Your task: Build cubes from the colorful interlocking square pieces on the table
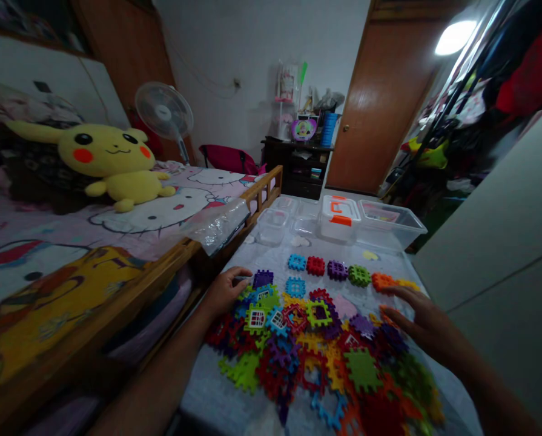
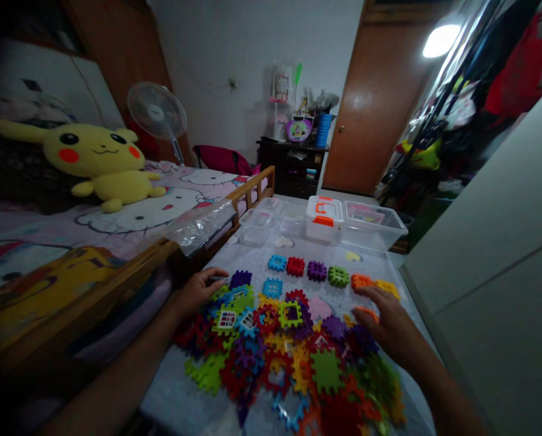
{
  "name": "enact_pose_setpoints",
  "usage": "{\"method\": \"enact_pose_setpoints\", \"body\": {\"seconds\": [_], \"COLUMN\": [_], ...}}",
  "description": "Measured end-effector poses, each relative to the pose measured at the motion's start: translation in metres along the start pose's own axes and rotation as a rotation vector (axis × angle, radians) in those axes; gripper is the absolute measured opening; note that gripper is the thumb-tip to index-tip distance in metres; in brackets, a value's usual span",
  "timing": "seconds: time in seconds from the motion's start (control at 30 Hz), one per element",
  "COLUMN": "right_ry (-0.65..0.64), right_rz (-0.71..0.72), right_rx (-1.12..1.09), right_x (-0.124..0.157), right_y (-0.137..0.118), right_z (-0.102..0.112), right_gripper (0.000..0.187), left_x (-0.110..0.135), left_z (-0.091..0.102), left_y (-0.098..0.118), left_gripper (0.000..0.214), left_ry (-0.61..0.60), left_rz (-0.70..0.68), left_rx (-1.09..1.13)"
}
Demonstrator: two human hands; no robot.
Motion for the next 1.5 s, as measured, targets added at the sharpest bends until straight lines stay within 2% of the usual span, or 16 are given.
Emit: {"method": "enact_pose_setpoints", "body": {"seconds": [0.07, 0.17, 0.3, 0.43, 0.53, 0.8, 1.03, 1.27, 1.5], "right_ry": [0.046, 0.117, 0.176, 0.166, 0.155, 0.159, 0.185, 0.191, 0.205], "right_rz": [-0.049, -0.076, -0.107, -0.133, -0.162, -0.242, -0.253, -0.3, -0.367], "right_rx": [0.019, 0.041, 0.024, -0.017, -0.044, -0.13, -0.15, -0.199, -0.32], "right_x": [0.017, 0.027, 0.028, 0.027, 0.028, 0.03, 0.029, 0.03, 0.029], "right_y": [0.012, 0.024, 0.03, 0.032, 0.035, 0.039, 0.042, 0.044, 0.052], "right_z": [-0.003, -0.015, -0.031, -0.038, -0.04, -0.04, -0.041, -0.04, -0.043], "right_gripper": [0.041, 0.042, 0.043, 0.04, 0.04, 0.042, 0.041, 0.04, 0.039], "left_x": [0.001, 0.0, -0.01, -0.026, -0.036, -0.04, -0.042, -0.051, -0.061], "left_z": [0.0, 0.0, 0.0, -0.004, -0.008, -0.012, -0.013, -0.016, -0.017], "left_y": [0.007, 0.016, 0.023, 0.022, 0.019, 0.023, 0.021, 0.021, 0.009], "left_gripper": [0.027, 0.027, 0.038, 0.049, 0.049, 0.027, 0.037, 0.03, 0.03], "left_ry": [-0.021, -0.072, -0.162, -0.209, -0.246, -0.189, -0.198, -0.19, -0.174], "left_rz": [-0.078, -0.159, -0.16, -0.128, -0.129, -0.081, -0.054, -0.035, -0.011], "left_rx": [-0.06, -0.177, -0.317, -0.395, -0.417, -0.421, -0.414, -0.434, -0.36]}}
Point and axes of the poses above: each hand's wrist, its own x-axis away from the middle knuckle, its own z-axis out of the back of the hand, y = z × x, the point moved 1 cm from there along -x, towards the middle knuckle, and after that the axes turned 5 degrees about -x, right-handed, at the moved point
